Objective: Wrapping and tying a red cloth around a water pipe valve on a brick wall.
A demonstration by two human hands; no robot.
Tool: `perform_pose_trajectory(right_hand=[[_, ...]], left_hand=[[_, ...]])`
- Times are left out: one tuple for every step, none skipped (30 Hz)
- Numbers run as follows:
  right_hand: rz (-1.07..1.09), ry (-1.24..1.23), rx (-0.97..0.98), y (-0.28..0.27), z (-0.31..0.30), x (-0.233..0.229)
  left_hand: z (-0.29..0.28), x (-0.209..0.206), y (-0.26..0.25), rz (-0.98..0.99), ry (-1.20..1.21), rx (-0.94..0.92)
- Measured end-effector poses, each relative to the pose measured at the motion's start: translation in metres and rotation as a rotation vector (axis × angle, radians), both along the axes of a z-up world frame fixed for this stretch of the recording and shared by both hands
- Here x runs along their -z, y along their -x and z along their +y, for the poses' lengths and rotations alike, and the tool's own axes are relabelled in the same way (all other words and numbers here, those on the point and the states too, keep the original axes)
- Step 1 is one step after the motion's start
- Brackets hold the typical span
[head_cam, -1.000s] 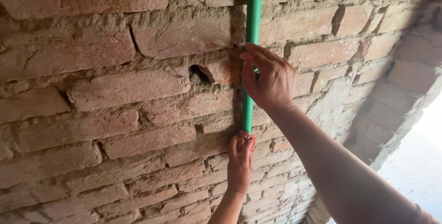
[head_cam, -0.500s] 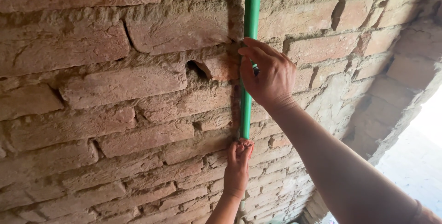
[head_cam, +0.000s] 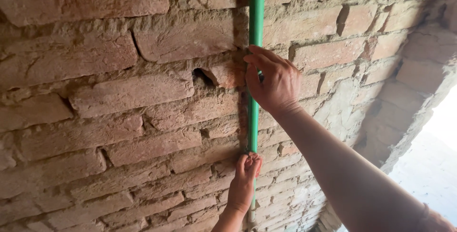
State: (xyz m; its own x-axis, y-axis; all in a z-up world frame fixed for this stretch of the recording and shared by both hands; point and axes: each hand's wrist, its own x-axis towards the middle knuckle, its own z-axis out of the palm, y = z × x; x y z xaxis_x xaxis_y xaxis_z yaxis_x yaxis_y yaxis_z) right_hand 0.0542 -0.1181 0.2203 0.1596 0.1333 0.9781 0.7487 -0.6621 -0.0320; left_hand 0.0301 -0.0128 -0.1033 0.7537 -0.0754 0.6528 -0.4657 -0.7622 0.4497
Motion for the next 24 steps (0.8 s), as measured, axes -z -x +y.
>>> perform_pose_trajectory(right_hand=[[-0.002,-0.002,0.000,0.001,0.000,0.000],[-0.002,-0.001,-0.002,0.001,0.000,0.000],[-0.001,0.000,-0.004,0.002,0.000,0.000],[-0.001,-0.001,-0.005,0.002,0.000,0.000],[-0.002,-0.006,-0.014,0.002,0.000,0.000],[-0.004,-0.011,-0.022,0.002,0.000,0.000],[-0.005,-0.012,-0.021,0.002,0.000,0.000],[-0.012,-0.012,-0.025,0.002,0.000,0.000],[-0.019,-0.012,-0.029,0.002,0.000,0.000],[-0.016,-0.012,-0.029,0.002,0.000,0.000],[-0.013,-0.013,-0.027,0.003,0.000,0.000],[-0.009,-0.015,-0.023,0.003,0.000,0.000],[-0.006,-0.015,-0.023,0.003,0.000,0.001],[-0.007,-0.014,-0.023,0.002,0.000,0.001],[-0.007,-0.014,-0.024,0.002,0.000,0.001],[-0.002,-0.015,-0.021,0.003,0.000,0.001],[-0.002,-0.019,-0.031,0.005,0.000,0.001],[-0.005,-0.021,-0.044,0.005,0.000,0.000],[-0.001,-0.022,-0.042,0.005,0.000,0.000],[-0.013,-0.018,-0.040,0.004,0.000,0.000],[-0.024,-0.013,-0.038,0.004,0.000,0.000],[-0.018,-0.013,-0.037,0.003,0.000,0.001],[-0.027,-0.006,-0.038,0.001,0.000,0.001],[-0.037,0.001,-0.039,0.000,0.000,0.001]], left_hand=[[0.000,-0.010,-0.001,-0.002,-0.002,0.000],[0.001,-0.020,-0.001,-0.045,0.006,-0.005],[0.001,-0.030,-0.002,-0.088,0.015,-0.010],[0.001,-0.042,-0.002,-0.087,0.014,-0.010],[0.000,-0.054,-0.003,-0.196,0.003,-0.046],[0.000,-0.066,-0.004,-0.305,-0.009,-0.080],[-0.002,-0.080,-0.004,-0.306,-0.010,-0.079],[-0.003,-0.094,-0.003,-0.347,0.022,-0.072],[-0.005,-0.107,-0.003,-0.389,0.054,-0.066],[-0.005,-0.106,-0.006,-0.386,0.054,-0.066],[-0.005,-0.105,-0.008,-0.400,0.052,-0.069],[-0.005,-0.104,-0.011,-0.414,0.050,-0.072],[-0.004,-0.102,-0.012,-0.411,0.051,-0.072],[-0.003,-0.099,-0.014,-0.407,0.021,-0.075],[-0.002,-0.097,-0.015,-0.404,-0.009,-0.077],[-0.001,-0.091,-0.016,-0.398,-0.009,-0.074],[0.000,-0.085,-0.016,-0.383,-0.044,-0.083],[0.002,-0.080,-0.017,-0.370,-0.078,-0.093],[0.003,-0.074,-0.018,-0.366,-0.078,-0.091],[0.004,-0.067,-0.019,-0.364,-0.113,-0.107],[0.005,-0.060,-0.020,-0.362,-0.147,-0.122],[0.006,-0.054,-0.020,-0.356,-0.147,-0.120],[0.006,-0.048,-0.020,-0.374,-0.179,-0.130],[0.007,-0.042,-0.020,-0.393,-0.211,-0.138]])
